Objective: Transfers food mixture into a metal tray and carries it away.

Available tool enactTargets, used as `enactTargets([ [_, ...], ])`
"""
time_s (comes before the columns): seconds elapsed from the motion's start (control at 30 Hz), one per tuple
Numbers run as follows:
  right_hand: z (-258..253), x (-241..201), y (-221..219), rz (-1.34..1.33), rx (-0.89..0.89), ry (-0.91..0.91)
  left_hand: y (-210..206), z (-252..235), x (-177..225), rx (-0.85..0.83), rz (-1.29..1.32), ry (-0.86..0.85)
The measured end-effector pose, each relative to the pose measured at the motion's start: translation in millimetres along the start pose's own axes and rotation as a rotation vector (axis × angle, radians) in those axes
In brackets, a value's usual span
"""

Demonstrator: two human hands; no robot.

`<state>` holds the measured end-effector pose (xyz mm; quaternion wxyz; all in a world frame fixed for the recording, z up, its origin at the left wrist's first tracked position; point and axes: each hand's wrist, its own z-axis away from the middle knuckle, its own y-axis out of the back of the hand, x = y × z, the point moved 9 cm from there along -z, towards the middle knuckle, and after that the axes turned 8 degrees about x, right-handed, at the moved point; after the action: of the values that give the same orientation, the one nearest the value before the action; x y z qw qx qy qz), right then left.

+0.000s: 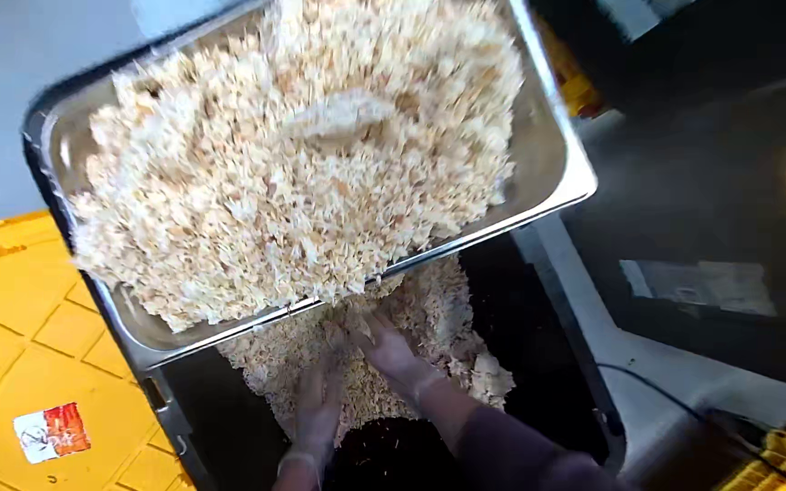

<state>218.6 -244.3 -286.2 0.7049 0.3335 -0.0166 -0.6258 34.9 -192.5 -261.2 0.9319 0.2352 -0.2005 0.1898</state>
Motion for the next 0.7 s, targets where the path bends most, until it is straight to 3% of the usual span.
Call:
enactTargets([
  [0.07, -50.3, -26.2, -10.6, 0.173, 0.014, 0.121, 0.3, -57.5, -4.9, 0.091, -0.184, -0.105],
  [0.17, -80.0, -42.7, -22.1, 0.336, -0.102, 0.062, -8.5, -104.0, -9.9, 0.205, -0.378, -0.080],
  [0.27, -88.5, 0.6, -52.1, 0.301, 0.011, 0.110, -29.7, -104.2, -30.4, 0.246, -0.426, -0.110],
  [0.33, -71.9, 38.8, -67.3, 0.311, -0.038, 0.078, -40.1, -94.6, -36.2, 0.189, -0.438, -0.100],
  [0.4, -53.6, 53.8, -74.8, 0.297, -0.128, -0.001, -44.3, -85.2, -43.0, 0.117, -0.353, -0.028],
  [0.5, -33.1, 69.6, -90.4, 0.111, -0.281, -0.204, -60.1, -57.7, -90.4, 0.024, -0.063, 0.191],
  [0.6, -15.7, 93.2, -100.8, -0.103, -0.328, -0.375, -72.7, -39.6, -118.0, 0.053, 0.219, 0.439],
  [0.7, -10.0, 101.2, -110.8, -0.282, -0.365, -0.453, -82.9, -29.1, -117.3, 0.067, 0.429, 0.616],
])
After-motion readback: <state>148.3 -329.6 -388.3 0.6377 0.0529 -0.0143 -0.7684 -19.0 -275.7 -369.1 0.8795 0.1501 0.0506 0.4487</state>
